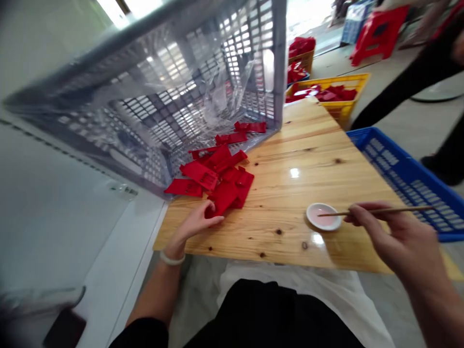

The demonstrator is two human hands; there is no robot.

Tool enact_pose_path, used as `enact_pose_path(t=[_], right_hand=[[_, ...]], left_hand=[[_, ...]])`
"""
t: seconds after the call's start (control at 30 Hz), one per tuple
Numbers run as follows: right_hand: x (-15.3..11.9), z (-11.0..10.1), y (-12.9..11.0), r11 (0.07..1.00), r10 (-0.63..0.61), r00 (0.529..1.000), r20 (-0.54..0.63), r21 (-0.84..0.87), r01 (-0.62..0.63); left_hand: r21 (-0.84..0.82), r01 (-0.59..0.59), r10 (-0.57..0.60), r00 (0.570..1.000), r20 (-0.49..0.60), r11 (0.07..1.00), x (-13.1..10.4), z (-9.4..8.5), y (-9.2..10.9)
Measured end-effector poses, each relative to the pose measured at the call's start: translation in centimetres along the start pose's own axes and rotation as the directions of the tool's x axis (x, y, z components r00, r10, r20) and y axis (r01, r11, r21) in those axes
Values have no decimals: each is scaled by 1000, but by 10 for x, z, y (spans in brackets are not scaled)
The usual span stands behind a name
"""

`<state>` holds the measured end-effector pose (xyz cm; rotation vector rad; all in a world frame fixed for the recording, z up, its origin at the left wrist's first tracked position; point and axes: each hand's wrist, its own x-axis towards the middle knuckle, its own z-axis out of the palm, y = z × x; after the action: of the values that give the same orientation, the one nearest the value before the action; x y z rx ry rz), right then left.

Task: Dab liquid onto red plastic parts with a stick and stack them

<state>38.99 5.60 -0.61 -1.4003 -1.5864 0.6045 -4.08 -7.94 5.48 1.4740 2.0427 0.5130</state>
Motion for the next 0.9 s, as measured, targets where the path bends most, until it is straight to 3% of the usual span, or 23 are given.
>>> enact_pose_path(t=[0.13,0.27,0.37,0.53,0.63,0.77,0.83,0.9], right_hand=[[-4,2,-16,991,-123,992,32,48,121],[-2,8,-12,988,-152,982,109,5,152],[-3,8,-11,988,-152,980,132,3,152],[-5,3,-9,990,-139,986,90,36,136],[-5,-2,-7,992,-108,993,35,71,106],[-9,-10,-20,987,0,997,-74,161,12],[-13,-14,-39,952,84,987,-139,304,-39],[-16,-17,-63,849,159,977,-144,525,-60]], left_hand=[[-373,-3,-17,999,-50,928,-6,-4,7],[-799,87,-51,996,71,595,-10,2,26],[-927,120,-13,992,123,356,-5,24,49],[-952,297,137,943,304,73,10,65,86],[-920,392,244,892,380,-3,16,81,101],[-899,436,329,854,404,-27,16,92,113],[-902,431,354,846,399,-13,14,95,117],[-910,414,370,842,392,20,10,95,120]])
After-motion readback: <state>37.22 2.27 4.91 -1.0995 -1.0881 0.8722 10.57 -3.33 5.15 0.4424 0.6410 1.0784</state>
